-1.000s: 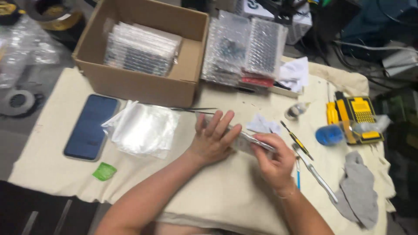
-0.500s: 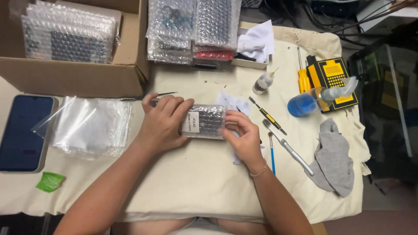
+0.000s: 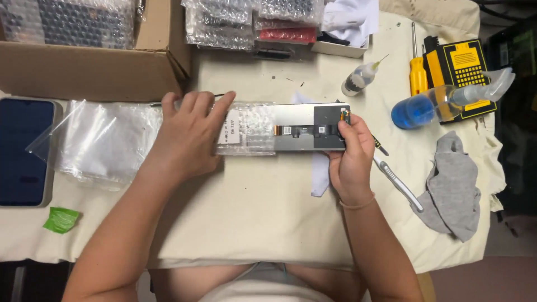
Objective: The person repairs a smartphone by using tweezers to manipulate internal ribbon cables and components. They apply a liquid adhesive with a brush, clean the screen with a cloth, and handle various tools and parts on a workbench.
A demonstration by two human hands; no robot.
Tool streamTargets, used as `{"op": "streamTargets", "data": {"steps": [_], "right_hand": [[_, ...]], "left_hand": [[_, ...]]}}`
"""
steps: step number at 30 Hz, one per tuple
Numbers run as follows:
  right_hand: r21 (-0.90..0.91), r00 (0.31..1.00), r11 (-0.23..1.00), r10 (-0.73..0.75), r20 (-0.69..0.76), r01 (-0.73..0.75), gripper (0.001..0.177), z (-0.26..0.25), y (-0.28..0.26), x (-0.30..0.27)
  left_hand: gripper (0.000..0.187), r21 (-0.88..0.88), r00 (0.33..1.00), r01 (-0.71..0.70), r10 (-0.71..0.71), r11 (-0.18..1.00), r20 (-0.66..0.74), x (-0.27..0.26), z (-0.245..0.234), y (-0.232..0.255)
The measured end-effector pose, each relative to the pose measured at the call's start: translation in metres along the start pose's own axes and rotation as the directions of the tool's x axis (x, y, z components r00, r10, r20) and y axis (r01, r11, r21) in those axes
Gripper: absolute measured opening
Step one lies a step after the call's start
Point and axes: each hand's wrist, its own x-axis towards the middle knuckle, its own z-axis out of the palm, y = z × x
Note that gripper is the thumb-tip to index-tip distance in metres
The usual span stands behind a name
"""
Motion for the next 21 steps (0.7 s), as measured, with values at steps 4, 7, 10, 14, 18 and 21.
{"op": "streamTargets", "data": {"steps": [4,7,10,14,18,21], "right_hand": [[-0.033,1.0,0.999,-0.018,-0.021,0.017,0.016,0.004,-0.011,-0.002],[-0.037,0.998,0.999,-0.025,-0.055,0.023,0.016,0.003,-0.012,0.0],[0.018,0.996,1.0,0.009,-0.084,-0.007,0.018,0.0,-0.005,-0.003],[-0.266,0.873,0.86,-0.475,-0.109,0.435,0.027,-0.011,0.026,-0.016],[-0.098,0.922,0.919,-0.385,-0.033,0.381,0.023,0.02,0.014,-0.038],[0.078,0.983,0.982,-0.177,0.041,0.174,0.023,0.018,0.021,-0.04]], "left_hand": [[0.087,0.107,0.972,0.16,-0.176,0.981,0.157,-0.014,0.006,-0.014],[0.057,0.247,0.932,0.257,-0.308,0.934,0.192,-0.023,-0.001,-0.028],[0.135,0.372,0.9,0.302,-0.391,0.878,0.193,-0.025,-0.017,-0.032],[0.094,-0.313,0.994,0.108,-0.095,0.943,0.059,-0.018,-0.043,-0.001],[0.063,-0.913,0.98,0.183,0.003,0.364,0.198,-0.007,-0.02,0.043],[0.053,-0.988,0.993,0.066,-0.089,-0.141,0.079,0.003,0.04,0.059]]}}
